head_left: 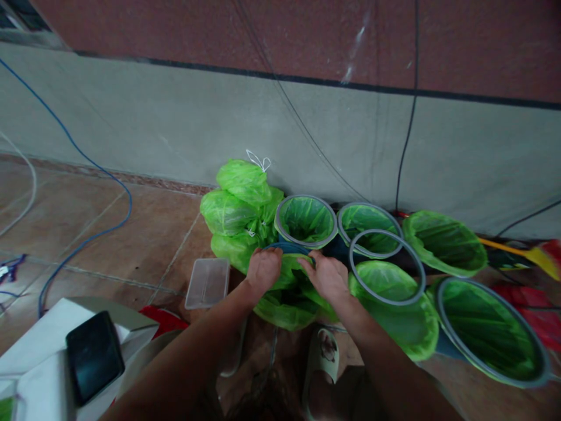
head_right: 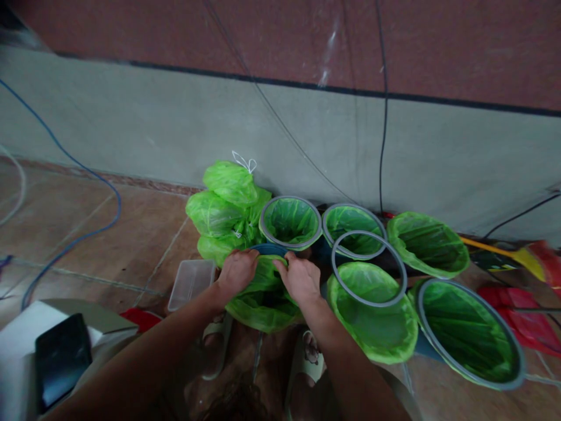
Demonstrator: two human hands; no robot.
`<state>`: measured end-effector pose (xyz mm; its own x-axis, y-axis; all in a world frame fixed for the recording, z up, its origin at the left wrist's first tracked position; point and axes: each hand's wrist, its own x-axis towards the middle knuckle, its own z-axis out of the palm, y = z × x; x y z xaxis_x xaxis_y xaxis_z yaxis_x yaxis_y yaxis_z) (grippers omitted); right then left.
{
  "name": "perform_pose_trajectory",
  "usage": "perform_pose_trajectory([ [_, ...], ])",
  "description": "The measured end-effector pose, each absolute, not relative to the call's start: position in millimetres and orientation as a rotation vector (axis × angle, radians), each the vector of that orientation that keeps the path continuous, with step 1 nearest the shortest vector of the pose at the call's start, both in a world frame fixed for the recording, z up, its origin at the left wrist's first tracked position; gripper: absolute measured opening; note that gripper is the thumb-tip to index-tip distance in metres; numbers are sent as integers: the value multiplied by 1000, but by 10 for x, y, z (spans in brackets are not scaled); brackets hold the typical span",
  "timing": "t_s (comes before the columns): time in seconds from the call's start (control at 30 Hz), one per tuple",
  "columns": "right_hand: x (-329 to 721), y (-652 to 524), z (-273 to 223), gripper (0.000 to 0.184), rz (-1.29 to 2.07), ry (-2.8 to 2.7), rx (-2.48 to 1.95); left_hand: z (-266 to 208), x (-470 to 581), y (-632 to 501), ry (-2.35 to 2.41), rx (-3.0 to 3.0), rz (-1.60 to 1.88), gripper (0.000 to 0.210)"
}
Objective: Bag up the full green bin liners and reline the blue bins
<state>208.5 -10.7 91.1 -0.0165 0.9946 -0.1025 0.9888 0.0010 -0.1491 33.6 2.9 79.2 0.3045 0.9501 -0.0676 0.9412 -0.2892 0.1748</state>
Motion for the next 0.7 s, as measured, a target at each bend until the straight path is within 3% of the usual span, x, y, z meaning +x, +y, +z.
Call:
perform_pose_trajectory([
  [0.1,2079,-122,896,47,288,-2294,-2066,791,348,24,1730,2401,72,26],
  [0.23,2101,-97,856,28,400,-2334,-2040,807,351,25,1716,2416,52,26],
  [0.7,2675,72,978,29,562,-2029,-2417,943,113,196,1966,2168,-81,35],
])
